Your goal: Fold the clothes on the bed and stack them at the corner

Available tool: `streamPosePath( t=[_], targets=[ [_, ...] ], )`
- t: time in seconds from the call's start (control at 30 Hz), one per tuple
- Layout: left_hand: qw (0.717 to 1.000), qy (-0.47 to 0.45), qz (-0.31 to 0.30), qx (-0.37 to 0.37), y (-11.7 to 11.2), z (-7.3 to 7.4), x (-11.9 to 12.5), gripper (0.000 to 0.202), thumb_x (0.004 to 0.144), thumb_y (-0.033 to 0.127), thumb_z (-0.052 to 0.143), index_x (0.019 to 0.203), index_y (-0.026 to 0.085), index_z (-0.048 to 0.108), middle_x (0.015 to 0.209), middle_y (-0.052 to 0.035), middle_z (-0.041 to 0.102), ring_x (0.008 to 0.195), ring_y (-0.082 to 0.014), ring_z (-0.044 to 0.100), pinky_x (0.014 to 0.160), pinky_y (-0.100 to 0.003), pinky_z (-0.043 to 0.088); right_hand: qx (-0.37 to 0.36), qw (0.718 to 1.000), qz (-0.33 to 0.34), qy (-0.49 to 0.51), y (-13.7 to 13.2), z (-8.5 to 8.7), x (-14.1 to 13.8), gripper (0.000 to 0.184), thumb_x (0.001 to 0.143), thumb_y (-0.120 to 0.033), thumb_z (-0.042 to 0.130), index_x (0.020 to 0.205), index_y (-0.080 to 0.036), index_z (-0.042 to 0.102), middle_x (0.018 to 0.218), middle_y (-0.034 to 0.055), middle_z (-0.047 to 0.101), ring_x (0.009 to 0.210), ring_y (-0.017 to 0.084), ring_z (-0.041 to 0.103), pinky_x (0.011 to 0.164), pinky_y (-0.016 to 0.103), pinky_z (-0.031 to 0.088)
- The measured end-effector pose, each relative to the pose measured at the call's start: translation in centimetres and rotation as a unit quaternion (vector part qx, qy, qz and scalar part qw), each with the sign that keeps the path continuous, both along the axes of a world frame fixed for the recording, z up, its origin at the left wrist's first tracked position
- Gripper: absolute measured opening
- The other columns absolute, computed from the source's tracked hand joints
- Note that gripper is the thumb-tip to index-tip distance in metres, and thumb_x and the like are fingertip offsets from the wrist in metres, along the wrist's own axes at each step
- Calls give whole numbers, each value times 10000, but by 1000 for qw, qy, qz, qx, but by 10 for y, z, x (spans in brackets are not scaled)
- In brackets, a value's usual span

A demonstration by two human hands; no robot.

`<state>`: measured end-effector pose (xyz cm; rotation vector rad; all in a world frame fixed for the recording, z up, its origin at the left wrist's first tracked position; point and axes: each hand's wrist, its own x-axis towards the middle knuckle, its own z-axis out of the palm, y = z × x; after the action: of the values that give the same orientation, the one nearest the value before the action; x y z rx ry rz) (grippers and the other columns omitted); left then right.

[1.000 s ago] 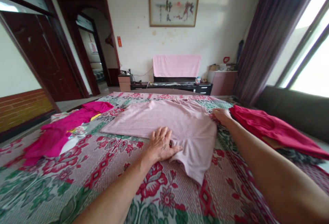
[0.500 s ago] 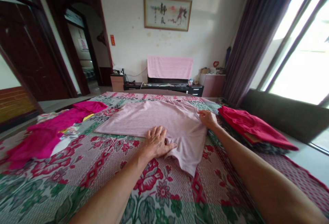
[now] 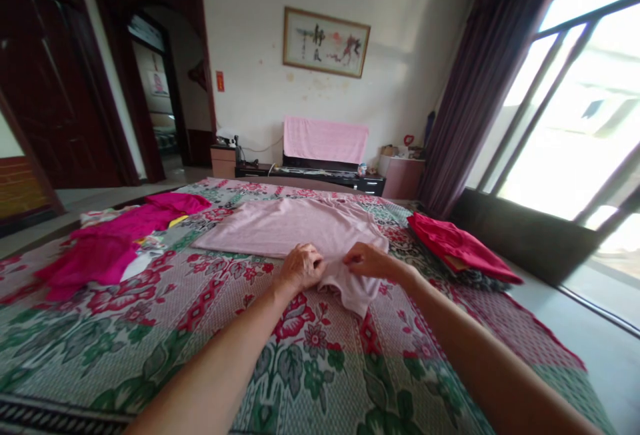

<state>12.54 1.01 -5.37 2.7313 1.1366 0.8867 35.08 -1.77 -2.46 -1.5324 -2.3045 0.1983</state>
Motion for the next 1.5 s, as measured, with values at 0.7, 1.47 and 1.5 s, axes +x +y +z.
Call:
streamPosePath(
  t=[0.7,1.47,1.5],
  targets=[
    [953,138,269,-32,61,2,-190,377,736,134,448,1022,203,684,1083,-75,694,1076,-212,586,940,-279,418,-101,987,95,-85,-47,18,13,412,595,-60,646,978,-211,672,1186,71,621,1120,209,572,1005,318,423],
    [940,-20,311,-137,144,45,-208,423,861,397,458,1137,149,661,1096,21,698,945,-160,593,815,-218,425,-153,890,-187,386,74,35,34,174,856,-256,505,887,-168,652,792,60,705,697,153,649,611,231,528],
    [923,-43,358,-133,147,43,-204,453,861,425,462,1167,147,646,1136,-19,688,965,-180,602,811,-239,439,-117,865,-259,413,84,31,36,158,855,-249,516,868,-158,645,742,61,692,658,150,643,581,227,523]
  ],
)
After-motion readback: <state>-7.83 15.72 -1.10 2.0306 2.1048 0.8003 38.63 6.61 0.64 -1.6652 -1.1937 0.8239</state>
